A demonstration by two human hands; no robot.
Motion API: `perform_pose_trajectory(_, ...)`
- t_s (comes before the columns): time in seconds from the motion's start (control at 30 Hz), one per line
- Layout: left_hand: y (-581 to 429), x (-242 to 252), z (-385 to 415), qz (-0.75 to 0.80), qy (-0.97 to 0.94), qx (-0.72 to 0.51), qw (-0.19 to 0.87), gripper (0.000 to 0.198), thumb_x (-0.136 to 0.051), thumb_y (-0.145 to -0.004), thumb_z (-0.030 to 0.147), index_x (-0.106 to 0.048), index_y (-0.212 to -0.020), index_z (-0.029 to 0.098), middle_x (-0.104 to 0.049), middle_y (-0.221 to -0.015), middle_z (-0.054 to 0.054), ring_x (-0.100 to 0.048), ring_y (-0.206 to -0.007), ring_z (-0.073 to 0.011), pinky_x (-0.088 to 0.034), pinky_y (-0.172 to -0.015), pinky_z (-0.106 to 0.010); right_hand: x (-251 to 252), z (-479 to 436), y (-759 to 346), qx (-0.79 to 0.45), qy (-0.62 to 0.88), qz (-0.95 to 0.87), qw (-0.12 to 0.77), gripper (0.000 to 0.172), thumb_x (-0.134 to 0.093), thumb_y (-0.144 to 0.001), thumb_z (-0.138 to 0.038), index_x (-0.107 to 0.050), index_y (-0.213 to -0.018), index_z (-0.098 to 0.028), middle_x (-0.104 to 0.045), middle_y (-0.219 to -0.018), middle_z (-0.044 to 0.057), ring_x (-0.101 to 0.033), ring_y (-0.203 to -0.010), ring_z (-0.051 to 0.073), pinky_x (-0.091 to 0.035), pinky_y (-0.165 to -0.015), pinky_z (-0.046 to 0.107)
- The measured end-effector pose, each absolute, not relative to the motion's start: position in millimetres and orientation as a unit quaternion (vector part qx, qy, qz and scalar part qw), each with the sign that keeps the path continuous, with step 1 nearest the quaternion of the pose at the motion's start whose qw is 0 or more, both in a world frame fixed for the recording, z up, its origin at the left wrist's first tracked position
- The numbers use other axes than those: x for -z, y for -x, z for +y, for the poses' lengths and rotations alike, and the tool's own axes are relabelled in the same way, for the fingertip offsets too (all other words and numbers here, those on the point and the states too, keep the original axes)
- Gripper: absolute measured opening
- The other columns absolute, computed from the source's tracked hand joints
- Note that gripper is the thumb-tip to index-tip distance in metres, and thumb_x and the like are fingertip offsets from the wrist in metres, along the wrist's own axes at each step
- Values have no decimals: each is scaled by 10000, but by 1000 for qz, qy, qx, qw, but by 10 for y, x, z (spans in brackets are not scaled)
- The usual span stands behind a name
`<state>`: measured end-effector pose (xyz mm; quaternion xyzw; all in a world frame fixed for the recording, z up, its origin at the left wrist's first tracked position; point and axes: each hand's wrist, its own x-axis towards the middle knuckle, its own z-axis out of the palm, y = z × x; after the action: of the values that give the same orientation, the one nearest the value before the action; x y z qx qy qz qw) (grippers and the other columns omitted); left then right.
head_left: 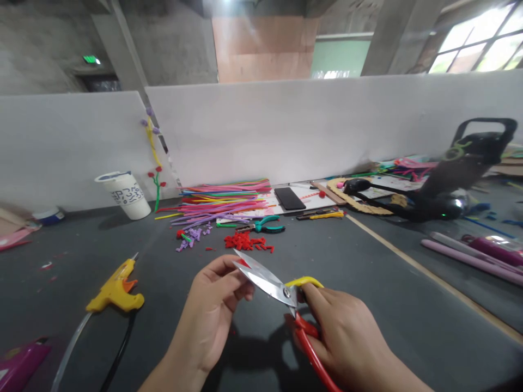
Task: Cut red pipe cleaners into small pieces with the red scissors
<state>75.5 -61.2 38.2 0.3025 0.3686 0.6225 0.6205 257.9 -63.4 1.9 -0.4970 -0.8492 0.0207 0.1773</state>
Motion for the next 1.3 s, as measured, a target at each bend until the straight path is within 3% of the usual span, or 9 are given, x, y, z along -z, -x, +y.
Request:
perform_pose_trajectory(0.33, -743, -413, -604, 401, -309, -616, 603, 44, -644, -608, 94, -640, -634, 130, -582, -534, 26, -494, -447, -39, -381, -432, -119, -2, -614, -2606, -12, 504, -845, 175, 184, -456, -726, -349, -519, -769, -182, -607, -658, 51, -556, -569, 195, -330, -519, 271)
perform_pose_trajectory(1.3, -717, -417, -607, 415, -315, -611, 597, 60, -667, -574, 105, -642, -613, 142, -584, -537, 22, -504, -447, -49, -398, -423, -131, -36, -631, -2605, 26, 474, -854, 210, 182, -432, -740, -338, -480, -647, -189, -564, -528, 11, -502, -435, 138, -266, -448, 245)
